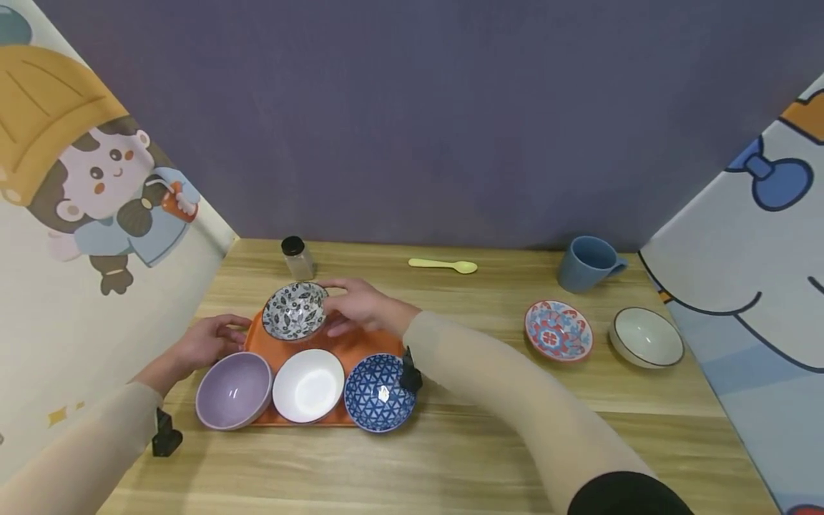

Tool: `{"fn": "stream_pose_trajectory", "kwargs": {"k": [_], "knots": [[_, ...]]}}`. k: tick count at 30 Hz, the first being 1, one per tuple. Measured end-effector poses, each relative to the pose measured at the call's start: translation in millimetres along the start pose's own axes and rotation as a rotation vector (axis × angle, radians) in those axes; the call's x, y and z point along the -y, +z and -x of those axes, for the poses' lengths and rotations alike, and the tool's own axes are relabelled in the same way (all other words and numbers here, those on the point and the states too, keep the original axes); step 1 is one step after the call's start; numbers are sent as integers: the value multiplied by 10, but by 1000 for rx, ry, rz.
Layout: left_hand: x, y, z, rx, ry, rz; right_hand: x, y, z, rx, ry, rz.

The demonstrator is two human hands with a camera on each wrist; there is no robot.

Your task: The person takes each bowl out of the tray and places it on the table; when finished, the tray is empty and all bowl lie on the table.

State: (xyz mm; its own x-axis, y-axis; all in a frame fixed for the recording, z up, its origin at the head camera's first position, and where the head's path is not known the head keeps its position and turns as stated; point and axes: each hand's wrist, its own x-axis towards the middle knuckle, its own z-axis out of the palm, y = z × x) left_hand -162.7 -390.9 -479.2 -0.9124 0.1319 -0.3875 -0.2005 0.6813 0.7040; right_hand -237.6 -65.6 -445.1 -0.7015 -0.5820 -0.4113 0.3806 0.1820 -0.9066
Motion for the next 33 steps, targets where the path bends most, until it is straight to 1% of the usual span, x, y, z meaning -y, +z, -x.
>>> {"fn": "stream_pose_trajectory", "kwargs": {"k": [7, 12, 16, 22, 25, 29, 33], "knots": [[11, -39, -21, 4, -26, -12, 223, -117, 116, 5, -5, -53], [6, -52, -23, 4, -27, -13, 361, -270, 260, 2, -15, -80], [4, -50, -5, 2, -31, -17, 409, -423, 378, -17, -21, -85], [2, -15, 27, 2, -28, -15, 389, -659, 602, -65, -55, -79], [11, 2, 23, -5, -35, -20, 342, -784, 726, -88, -71, -115], [31, 16, 6, -9, -10, -24, 243, -953, 886, -128, -81, -187], [52, 22, -1, -17, -6, -29, 148, -1088, 1037, -165, -91, -218]]}}
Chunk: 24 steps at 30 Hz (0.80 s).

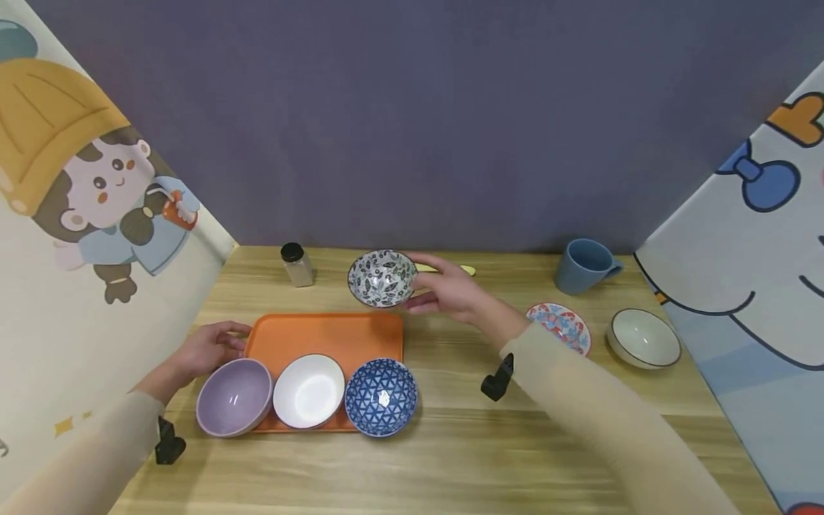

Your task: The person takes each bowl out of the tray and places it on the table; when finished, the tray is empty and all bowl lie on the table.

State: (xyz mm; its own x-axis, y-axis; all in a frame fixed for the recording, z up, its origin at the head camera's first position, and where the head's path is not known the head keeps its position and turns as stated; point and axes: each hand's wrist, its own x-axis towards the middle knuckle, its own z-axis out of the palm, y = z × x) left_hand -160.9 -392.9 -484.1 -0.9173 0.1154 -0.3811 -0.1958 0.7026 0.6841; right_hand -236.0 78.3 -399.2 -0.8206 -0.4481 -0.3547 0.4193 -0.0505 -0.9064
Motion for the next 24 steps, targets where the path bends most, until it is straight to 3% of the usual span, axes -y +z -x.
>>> {"fn": "stream_pose_trajectory", "kwargs": {"k": [7, 15, 24], "knots": [[-13, 9, 15, -8, 49, 16, -51, -272, 278, -63, 2, 18], [21, 10, -7, -9, 60, 19, -112, -479, 589, -119, 3, 52], [40, 10, -19, 0, 62, 32, -329, -629, 759, -212, -39, 39]]}}
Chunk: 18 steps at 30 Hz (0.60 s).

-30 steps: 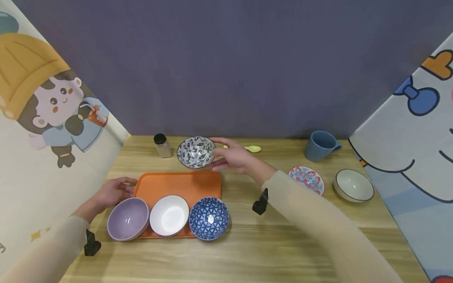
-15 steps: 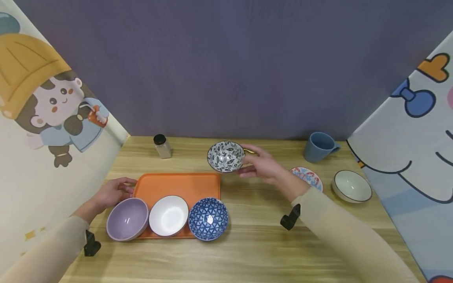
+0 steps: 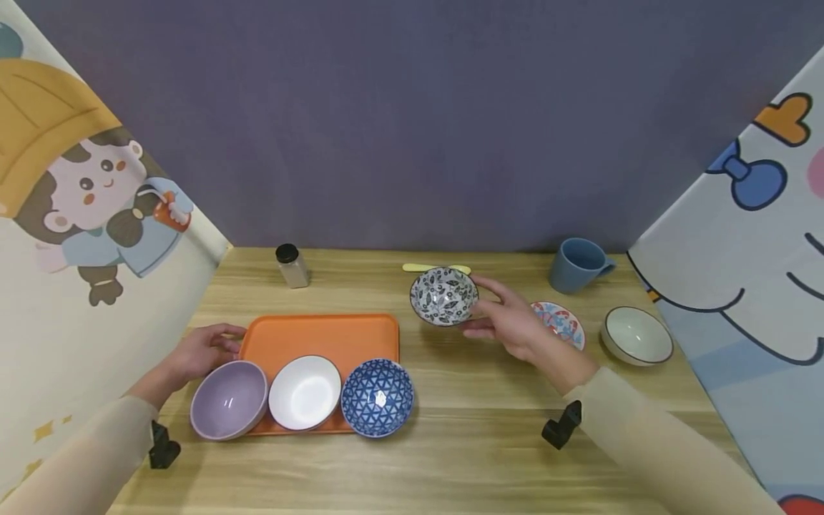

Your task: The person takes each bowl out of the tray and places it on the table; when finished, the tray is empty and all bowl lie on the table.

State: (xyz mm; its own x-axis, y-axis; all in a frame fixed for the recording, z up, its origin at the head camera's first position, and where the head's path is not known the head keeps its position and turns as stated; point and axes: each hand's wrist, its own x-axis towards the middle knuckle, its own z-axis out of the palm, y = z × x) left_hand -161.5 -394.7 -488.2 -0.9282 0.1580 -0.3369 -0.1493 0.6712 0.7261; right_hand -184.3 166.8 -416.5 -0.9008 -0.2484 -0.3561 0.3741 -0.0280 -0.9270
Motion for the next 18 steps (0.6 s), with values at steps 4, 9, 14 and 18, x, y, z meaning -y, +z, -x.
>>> {"fn": "stream_pose_trajectory", "kwargs": {"k": [4, 9, 14, 18], "knots": [[-17, -1, 5, 2, 0, -5, -137, -26, 38, -44, -29, -24], [-10, 5, 28, 10, -9, 3, -294, -29, 57, -93, -47, -36], [-19, 2, 30, 6, -11, -4, -424, -26, 58, -144, -44, -49], [-36, -4, 29, 2, -14, -15, -492, -22, 65, -177, -29, -54]]}}
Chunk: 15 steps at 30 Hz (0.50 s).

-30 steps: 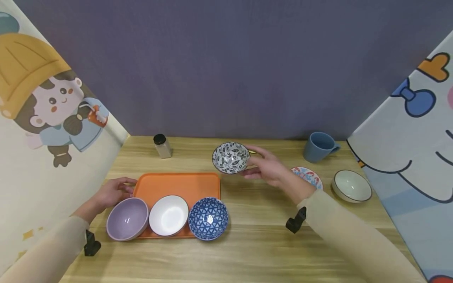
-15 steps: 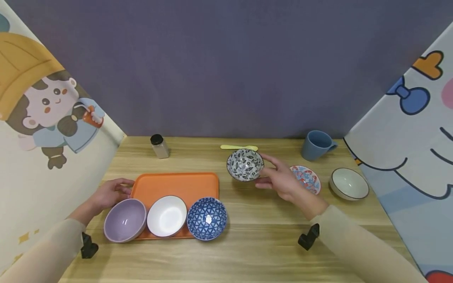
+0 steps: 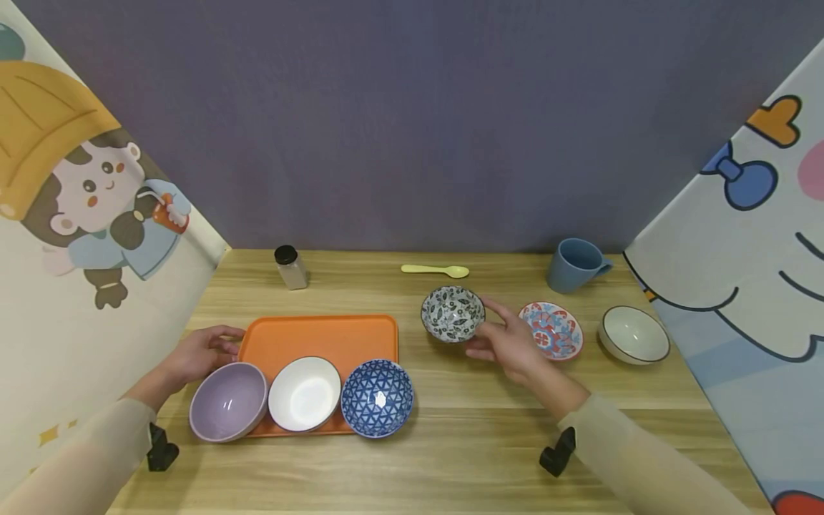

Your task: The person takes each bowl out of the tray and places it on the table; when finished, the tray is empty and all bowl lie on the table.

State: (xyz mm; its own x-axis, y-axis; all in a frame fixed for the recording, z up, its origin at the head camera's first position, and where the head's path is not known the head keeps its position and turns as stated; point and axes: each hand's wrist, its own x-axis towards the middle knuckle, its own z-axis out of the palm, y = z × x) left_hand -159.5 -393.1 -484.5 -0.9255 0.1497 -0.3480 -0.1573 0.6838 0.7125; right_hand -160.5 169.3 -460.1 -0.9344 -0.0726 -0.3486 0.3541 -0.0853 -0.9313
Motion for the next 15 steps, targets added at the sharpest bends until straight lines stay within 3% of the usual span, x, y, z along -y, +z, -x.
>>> {"fn": "stream_pose_trajectory", "kwargs": {"k": [15], "knots": [[6, -5, -8, 5, -1, 12, -159, -95, 77, 3, 31, 20]]}}
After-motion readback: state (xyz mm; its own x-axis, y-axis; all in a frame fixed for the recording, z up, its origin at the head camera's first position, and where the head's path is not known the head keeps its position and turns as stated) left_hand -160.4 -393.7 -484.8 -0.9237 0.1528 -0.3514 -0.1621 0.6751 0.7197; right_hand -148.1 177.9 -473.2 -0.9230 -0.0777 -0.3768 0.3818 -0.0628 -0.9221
